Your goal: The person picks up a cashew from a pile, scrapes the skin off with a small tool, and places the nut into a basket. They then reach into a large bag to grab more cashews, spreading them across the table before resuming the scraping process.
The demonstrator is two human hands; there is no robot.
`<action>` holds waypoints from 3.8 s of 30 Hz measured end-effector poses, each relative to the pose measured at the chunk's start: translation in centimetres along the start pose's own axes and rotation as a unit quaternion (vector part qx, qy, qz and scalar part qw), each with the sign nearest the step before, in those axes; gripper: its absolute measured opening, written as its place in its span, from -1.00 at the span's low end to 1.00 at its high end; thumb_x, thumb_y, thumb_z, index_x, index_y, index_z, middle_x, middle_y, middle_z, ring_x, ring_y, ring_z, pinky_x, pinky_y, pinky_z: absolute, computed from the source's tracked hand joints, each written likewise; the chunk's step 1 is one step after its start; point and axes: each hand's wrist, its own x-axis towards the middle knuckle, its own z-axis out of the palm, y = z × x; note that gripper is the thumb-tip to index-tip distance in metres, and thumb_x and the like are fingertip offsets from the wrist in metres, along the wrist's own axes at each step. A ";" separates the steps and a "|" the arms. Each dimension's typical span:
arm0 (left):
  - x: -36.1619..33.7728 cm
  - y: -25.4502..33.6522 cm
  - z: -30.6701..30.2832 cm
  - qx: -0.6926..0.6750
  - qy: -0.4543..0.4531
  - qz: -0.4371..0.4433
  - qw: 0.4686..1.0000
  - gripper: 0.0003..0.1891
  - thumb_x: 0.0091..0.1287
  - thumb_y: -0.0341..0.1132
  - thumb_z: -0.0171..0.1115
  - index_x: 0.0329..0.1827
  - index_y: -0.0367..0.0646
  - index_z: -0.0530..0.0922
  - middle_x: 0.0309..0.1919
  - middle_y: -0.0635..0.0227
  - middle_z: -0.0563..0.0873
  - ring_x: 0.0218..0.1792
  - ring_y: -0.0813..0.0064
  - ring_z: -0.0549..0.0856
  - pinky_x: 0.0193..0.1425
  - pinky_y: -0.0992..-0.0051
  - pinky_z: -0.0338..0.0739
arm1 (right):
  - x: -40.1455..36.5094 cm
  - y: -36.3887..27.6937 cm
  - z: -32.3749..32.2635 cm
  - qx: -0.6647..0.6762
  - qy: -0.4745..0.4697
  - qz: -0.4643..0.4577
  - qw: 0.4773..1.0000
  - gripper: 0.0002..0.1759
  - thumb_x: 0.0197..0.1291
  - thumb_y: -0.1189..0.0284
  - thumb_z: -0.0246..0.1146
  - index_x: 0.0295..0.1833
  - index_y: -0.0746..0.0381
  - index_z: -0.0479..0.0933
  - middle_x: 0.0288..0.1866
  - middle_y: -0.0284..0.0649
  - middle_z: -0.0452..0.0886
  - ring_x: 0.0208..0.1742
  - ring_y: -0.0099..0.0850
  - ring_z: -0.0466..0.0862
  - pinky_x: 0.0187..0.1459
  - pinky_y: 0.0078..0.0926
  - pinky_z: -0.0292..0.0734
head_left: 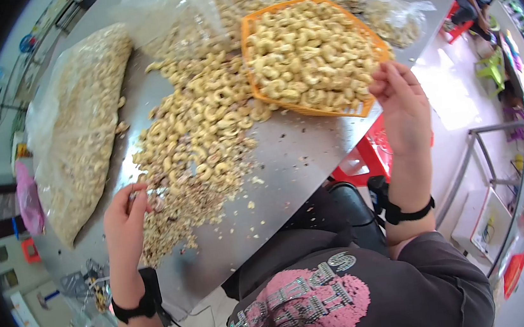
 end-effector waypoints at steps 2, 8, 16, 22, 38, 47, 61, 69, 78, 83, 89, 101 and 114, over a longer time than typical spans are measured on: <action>1.1 -0.7 -0.4 0.029 -0.010 0.037 0.999 -0.81 0.18 -0.35 0.07 -0.22 -0.27 0.50 -0.66 0.51 0.47 -0.59 0.79 0.36 -0.51 0.72 0.21 | -0.2 0.1 -0.4 0.011 -0.018 0.013 1.000 -0.82 0.13 0.48 0.09 -0.17 0.33 0.44 -0.34 -0.26 0.52 -0.39 -0.60 0.48 -0.24 -0.67 0.39; 4.6 -1.9 -0.6 0.130 0.014 0.073 0.989 -0.79 0.13 -0.30 0.11 -0.23 -0.21 0.50 -0.70 0.39 0.46 -0.60 0.66 0.43 -0.48 0.64 0.28 | 0.0 -0.2 -1.2 0.015 -0.078 0.008 0.997 -0.81 0.18 0.49 0.01 -0.15 0.36 0.41 -0.30 -0.23 0.47 -0.32 -0.54 0.44 -0.17 -0.62 0.35; 8.4 1.3 1.7 0.235 0.036 0.154 0.959 -0.72 0.08 -0.22 0.13 -0.20 -0.19 0.49 -0.47 0.18 0.56 -0.38 0.26 0.56 -0.28 0.41 0.41 | -0.7 0.4 -0.8 0.017 -0.089 0.041 0.995 -0.84 0.16 0.50 0.02 -0.18 0.35 0.40 -0.30 -0.25 0.46 -0.30 -0.54 0.43 -0.19 -0.62 0.35; 11.0 1.7 3.4 0.244 0.002 0.119 0.962 -0.71 0.07 -0.22 0.11 -0.22 -0.22 0.51 -0.43 0.14 0.58 -0.36 0.24 0.56 -0.26 0.41 0.41 | -0.9 0.6 -0.8 0.000 -0.106 0.053 0.993 -0.83 0.15 0.50 0.04 -0.18 0.35 0.40 -0.30 -0.25 0.46 -0.29 -0.55 0.44 -0.21 -0.61 0.35; 9.8 -0.7 2.5 0.129 -0.038 0.082 0.987 -0.76 0.02 -0.30 0.19 -0.27 -0.22 0.49 -0.56 0.32 0.50 -0.49 0.52 0.47 -0.35 0.56 0.36 | -2.5 0.7 1.4 -0.011 -0.157 0.080 0.984 -0.83 0.13 0.47 0.06 -0.20 0.34 0.40 -0.34 -0.25 0.48 -0.32 -0.54 0.44 -0.22 -0.63 0.33; 1.1 4.4 2.2 0.005 -0.044 0.126 0.991 -0.83 0.04 -0.44 0.20 -0.28 -0.20 0.48 -0.46 0.59 0.41 -0.50 0.80 0.34 -0.41 0.77 0.23 | -5.1 1.5 4.6 -0.027 -0.207 0.133 0.969 -0.87 0.10 0.53 0.11 -0.21 0.31 0.42 -0.32 -0.29 0.50 -0.31 -0.60 0.48 -0.27 -0.69 0.37; -5.1 6.4 3.5 0.035 -0.165 0.293 0.941 -0.78 -0.03 -0.46 0.22 -0.27 -0.09 0.55 -0.42 0.36 0.50 -0.43 0.48 0.53 -0.46 0.56 0.41 | -10.4 3.9 9.0 0.051 -0.403 0.377 0.832 -0.68 0.10 0.39 0.17 -0.06 0.32 0.37 -0.31 -0.33 0.51 -0.34 -0.66 0.46 -0.32 -0.71 0.39; -6.8 5.5 3.7 -0.083 -0.158 0.226 0.958 -0.68 0.21 -0.41 -0.05 0.04 -0.26 0.33 -0.34 0.36 0.50 -0.42 0.70 0.42 -0.41 0.77 0.24 | -10.4 3.3 9.0 0.129 -0.367 0.323 0.862 -0.64 0.07 0.53 0.17 0.01 0.32 0.33 -0.16 -0.26 0.49 -0.13 -0.57 0.48 -0.08 -0.65 0.39; -7.6 4.8 5.7 -0.198 -0.120 0.293 0.927 -0.63 0.20 -0.56 -0.03 0.10 -0.29 0.25 -0.10 0.16 0.50 -0.26 0.51 0.58 -0.23 0.63 0.45 | -10.8 2.8 9.5 0.180 -0.348 0.348 0.852 -0.55 0.06 0.62 0.13 0.09 0.31 0.20 -0.07 -0.19 0.46 0.00 -0.49 0.45 0.01 -0.58 0.38; -7.6 4.8 5.6 -0.160 -0.126 0.312 0.928 -0.61 0.17 -0.58 0.01 0.10 -0.30 0.26 -0.07 0.12 0.48 -0.19 0.44 0.59 -0.23 0.58 0.52 | -10.6 2.9 9.3 0.155 -0.363 0.328 0.858 -0.51 0.05 0.58 0.16 0.11 0.30 0.18 -0.02 -0.18 0.44 0.02 -0.49 0.44 0.02 -0.58 0.36; -7.5 4.9 5.6 -0.138 -0.099 0.339 0.926 -0.59 0.13 -0.59 0.06 0.09 -0.30 0.28 -0.09 0.09 0.51 -0.25 0.43 0.62 -0.24 0.59 0.54 | -10.8 3.0 9.2 0.133 -0.365 0.300 0.871 -0.50 0.02 0.58 0.19 0.10 0.34 0.19 0.00 -0.19 0.42 0.04 -0.49 0.43 0.03 -0.56 0.34; -6.7 3.9 5.8 -0.002 0.020 0.429 0.903 -0.63 0.05 -0.57 0.17 -0.02 -0.24 0.46 -0.25 0.15 0.61 -0.37 0.41 0.64 -0.31 0.59 0.50 | -11.1 3.2 9.1 0.071 -0.351 0.248 0.900 -0.56 -0.03 0.59 0.24 0.01 0.37 0.30 0.00 -0.21 0.41 0.02 -0.47 0.45 0.03 -0.55 0.35; -7.2 4.1 5.5 -0.152 -0.081 0.285 0.943 -0.61 0.08 -0.55 0.14 0.03 -0.22 0.43 -0.26 0.21 0.62 -0.32 0.49 0.64 -0.27 0.63 0.48 | -11.1 3.2 9.2 0.102 -0.363 0.272 0.885 -0.54 -0.01 0.59 0.21 0.04 0.36 0.28 0.00 -0.20 0.40 0.02 -0.47 0.44 0.04 -0.53 0.35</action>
